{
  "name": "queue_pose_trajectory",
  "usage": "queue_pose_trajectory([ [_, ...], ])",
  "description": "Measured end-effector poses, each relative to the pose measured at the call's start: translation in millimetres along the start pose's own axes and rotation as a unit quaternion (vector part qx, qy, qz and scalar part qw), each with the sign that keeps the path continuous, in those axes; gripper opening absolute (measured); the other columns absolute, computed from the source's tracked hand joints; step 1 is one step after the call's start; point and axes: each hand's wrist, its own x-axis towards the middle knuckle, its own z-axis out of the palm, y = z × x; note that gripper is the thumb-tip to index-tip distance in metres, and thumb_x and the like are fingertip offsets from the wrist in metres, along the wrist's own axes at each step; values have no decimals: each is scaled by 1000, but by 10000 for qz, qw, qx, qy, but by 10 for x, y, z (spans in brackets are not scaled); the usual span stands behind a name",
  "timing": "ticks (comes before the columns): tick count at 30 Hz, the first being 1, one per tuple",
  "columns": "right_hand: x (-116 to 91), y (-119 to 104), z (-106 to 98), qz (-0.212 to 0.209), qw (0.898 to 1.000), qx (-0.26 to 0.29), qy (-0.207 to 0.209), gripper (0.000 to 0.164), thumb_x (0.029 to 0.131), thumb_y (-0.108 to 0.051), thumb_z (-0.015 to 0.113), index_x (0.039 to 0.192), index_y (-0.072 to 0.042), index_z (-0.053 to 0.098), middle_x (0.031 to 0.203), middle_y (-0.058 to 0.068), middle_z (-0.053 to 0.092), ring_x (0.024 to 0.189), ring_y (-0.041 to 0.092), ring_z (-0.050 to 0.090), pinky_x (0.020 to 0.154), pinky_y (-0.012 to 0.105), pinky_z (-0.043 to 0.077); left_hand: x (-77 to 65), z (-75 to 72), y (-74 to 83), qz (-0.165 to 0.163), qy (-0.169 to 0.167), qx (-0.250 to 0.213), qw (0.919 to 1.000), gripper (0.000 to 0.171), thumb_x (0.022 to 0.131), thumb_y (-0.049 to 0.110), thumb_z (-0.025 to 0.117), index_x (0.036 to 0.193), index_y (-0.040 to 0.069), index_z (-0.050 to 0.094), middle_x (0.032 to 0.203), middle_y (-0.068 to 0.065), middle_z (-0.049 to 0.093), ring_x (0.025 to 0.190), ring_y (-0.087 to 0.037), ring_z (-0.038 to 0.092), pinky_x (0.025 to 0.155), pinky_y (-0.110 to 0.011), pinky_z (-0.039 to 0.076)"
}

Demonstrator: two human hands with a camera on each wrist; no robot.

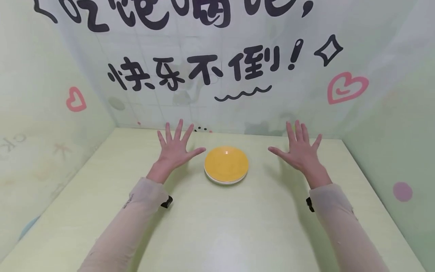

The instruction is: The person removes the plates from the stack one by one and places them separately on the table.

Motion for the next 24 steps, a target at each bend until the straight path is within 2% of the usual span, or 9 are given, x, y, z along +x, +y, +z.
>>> queue_pose_trajectory([
  [4, 10, -51, 10, -114, 9997, 219, 36, 110, 90, -69, 54, 160, -15, -11, 167, 22, -8, 153, 45, -6, 111, 82, -11, 15, 1, 58, 68, -54, -224, 9997, 100, 83, 85, 43, 161, 33, 8, 169, -5, -11, 152, -48, -16, 118, -74, -11],
  [11, -37, -174, 179, -258, 9975, 627, -192, 113, 89, -61, 63, 160, -8, -7, 167, 23, 0, 152, 46, 5, 117, 77, 4, -91, 87, 119, 126, -232, -617, 9977, 98, 84, 81, 47, 161, 32, 10, 170, -5, 0, 154, -43, -11, 122, -70, -8],
  [17, -40, -276, 326, -387, 9915, 1141, -496, 111, 89, -56, 66, 160, -6, -4, 167, 23, 4, 152, 46, 10, 121, 71, 12, -178, 146, 135, 222, -285, -868, 9956, 96, 87, 78, 47, 161, 29, 12, 169, -4, 11, 156, -39, 2, 124, -68, -1],
  [22, -3, -351, 350, -477, 9853, 1480, -709, 109, 90, -56, 66, 160, -8, -2, 167, 20, 7, 152, 44, 12, 123, 65, 17, -144, 111, 163, 280, -357, -973, 9942, 95, 88, 76, 47, 161, 27, 12, 168, -4, 19, 155, -35, 13, 126, -65, 6],
  [24, 6, -364, 329, -459, 9847, 1514, -732, 107, 90, -55, 66, 161, -8, 0, 167, 21, 8, 152, 45, 13, 122, 65, 18, -112, 96, 183, 347, -417, -1028, 9932, 95, 89, 76, 47, 161, 25, 13, 167, -4, 22, 154, -34, 19, 126, -62, 12],
])
